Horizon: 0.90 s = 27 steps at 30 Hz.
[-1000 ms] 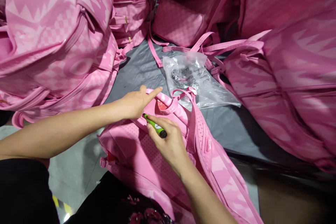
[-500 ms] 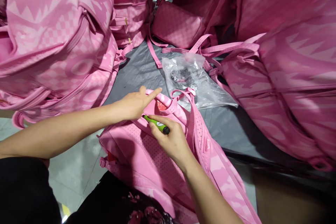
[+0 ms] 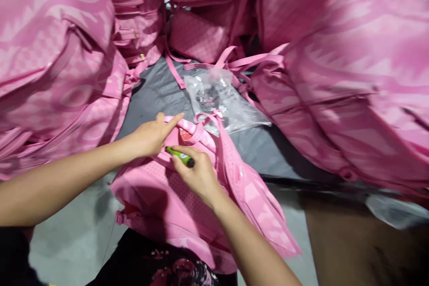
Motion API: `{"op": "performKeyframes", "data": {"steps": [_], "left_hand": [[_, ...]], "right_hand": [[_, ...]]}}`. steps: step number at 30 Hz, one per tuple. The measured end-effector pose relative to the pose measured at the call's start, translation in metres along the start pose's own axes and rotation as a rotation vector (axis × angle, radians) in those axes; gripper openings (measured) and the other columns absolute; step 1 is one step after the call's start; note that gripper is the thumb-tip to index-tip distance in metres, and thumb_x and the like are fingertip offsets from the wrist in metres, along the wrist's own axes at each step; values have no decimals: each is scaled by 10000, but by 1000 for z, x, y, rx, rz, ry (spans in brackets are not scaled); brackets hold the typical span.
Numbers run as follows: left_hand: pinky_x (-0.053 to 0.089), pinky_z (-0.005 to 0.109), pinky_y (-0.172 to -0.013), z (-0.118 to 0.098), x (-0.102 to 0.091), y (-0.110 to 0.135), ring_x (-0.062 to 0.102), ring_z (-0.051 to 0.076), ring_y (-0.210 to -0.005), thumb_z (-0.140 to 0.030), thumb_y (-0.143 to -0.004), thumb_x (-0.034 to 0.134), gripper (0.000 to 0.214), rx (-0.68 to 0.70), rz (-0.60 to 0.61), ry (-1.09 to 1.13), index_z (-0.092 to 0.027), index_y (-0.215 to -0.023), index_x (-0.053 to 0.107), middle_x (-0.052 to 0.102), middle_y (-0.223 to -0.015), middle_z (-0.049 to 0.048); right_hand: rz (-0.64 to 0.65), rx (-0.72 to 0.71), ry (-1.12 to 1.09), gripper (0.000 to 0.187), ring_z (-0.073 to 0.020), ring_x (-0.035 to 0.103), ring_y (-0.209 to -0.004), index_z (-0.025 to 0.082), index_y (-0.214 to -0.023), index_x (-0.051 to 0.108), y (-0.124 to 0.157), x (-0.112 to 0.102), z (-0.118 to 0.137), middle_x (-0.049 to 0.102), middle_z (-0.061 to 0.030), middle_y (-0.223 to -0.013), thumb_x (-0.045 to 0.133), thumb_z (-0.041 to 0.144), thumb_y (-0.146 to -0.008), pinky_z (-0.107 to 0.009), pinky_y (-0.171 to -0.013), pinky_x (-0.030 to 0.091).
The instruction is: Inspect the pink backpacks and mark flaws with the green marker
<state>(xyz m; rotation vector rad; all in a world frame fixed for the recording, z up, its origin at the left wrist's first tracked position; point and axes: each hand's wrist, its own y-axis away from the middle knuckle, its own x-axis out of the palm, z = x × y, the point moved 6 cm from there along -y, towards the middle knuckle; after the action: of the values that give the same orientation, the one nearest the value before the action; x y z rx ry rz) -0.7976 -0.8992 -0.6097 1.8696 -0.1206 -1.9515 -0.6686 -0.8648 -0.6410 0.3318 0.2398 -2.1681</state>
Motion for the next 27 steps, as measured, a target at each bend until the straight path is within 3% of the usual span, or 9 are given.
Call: {"op": "performKeyframes", "data": {"steps": [3, 5, 8, 10, 12, 14, 16, 21, 27], "left_hand": [[502, 294, -690, 2, -1, 1, 707, 256, -891, -242, -901, 505, 856, -24, 13, -16, -286, -1602, 16, 472, -1241, 147], [510, 295, -711, 1, -1, 1, 707, 255, -915, -247, -905, 506, 858, -17, 13, -15, -294, -1600, 4, 471, -1264, 148], [514, 294, -725, 0, 0, 3, 704, 248, -931, -246, -914, 491, 854, -18, 12, -17, -307, -1598, -17, 460, -1306, 152], [514, 298, -723, 0, 1, 3, 702, 254, -941, -247, -915, 484, 841, -31, 10, -32, -302, -1600, -2, 462, -1310, 156], [513, 299, -716, -2, 0, 3, 700, 258, -946, -242, -915, 476, 828, -38, 7, -39, -292, -1602, 17, 467, -1308, 159], [513, 301, -708, -4, 0, 2, 703, 255, -934, -232, -913, 471, 827, -47, 14, -32, -285, -1604, 18, 467, -1317, 164], [514, 308, -699, -5, 1, 1, 707, 257, -921, -220, -908, 470, 835, -55, 20, -27, -281, -1606, 15, 464, -1330, 171], [519, 326, -688, -4, 5, -1, 707, 264, -910, -168, -903, 416, 809, -36, -36, -41, -268, -1604, 26, 464, -1324, 185], [523, 310, -704, -1, 12, -4, 703, 248, -922, -169, -905, 450, 848, -45, -36, -35, -307, -1599, -17, 458, -1327, 174]], "right_hand": [[99, 2, -71, 268, -191, 738, -835, 190, -1094, 768, 0, -1, 7, 799, -40, -973, 600, 241, -891, -314, -794, 578], [81, -83, -82, 219, -190, 736, -870, 200, -1012, 778, 6, -25, 17, 794, -31, -970, 608, 260, -888, -316, -825, 573], [-333, -250, 93, 210, -214, 700, -1061, 214, -949, 750, 22, -107, 21, 759, -61, -1119, 548, 222, -895, -372, -992, 521], [-558, -121, 415, 313, -228, 697, -1036, 207, -1067, 729, 26, -160, -3, 742, -86, -1096, 480, 152, -887, -378, -963, 529], [-353, 148, 833, 422, -265, 706, -1002, 169, -1233, 691, 10, -184, -47, 722, -128, -1108, 505, 131, -856, -372, -894, 544], [-98, 298, 1053, 466, -279, 723, -927, 168, -1318, 654, -11, -190, -91, 721, -149, -1081, 510, 142, -876, -356, -798, 552], [19, 294, 1102, 438, -266, 729, -880, 201, -1318, 657, -33, -185, -115, 724, -144, -1061, 520, 172, -903, -326, -749, 543], [10, 157, 1107, 422, -259, 715, -963, 217, -1385, 577, -77, -157, -122, 608, -174, -1347, 447, 333, -1000, -326, -788, 532], [85, 166, 1107, 421, -251, 690, -1036, 164, -1258, 655, -120, -141, -130, 692, -172, -1212, 534, 458, -981, -298, -828, 511]]}}
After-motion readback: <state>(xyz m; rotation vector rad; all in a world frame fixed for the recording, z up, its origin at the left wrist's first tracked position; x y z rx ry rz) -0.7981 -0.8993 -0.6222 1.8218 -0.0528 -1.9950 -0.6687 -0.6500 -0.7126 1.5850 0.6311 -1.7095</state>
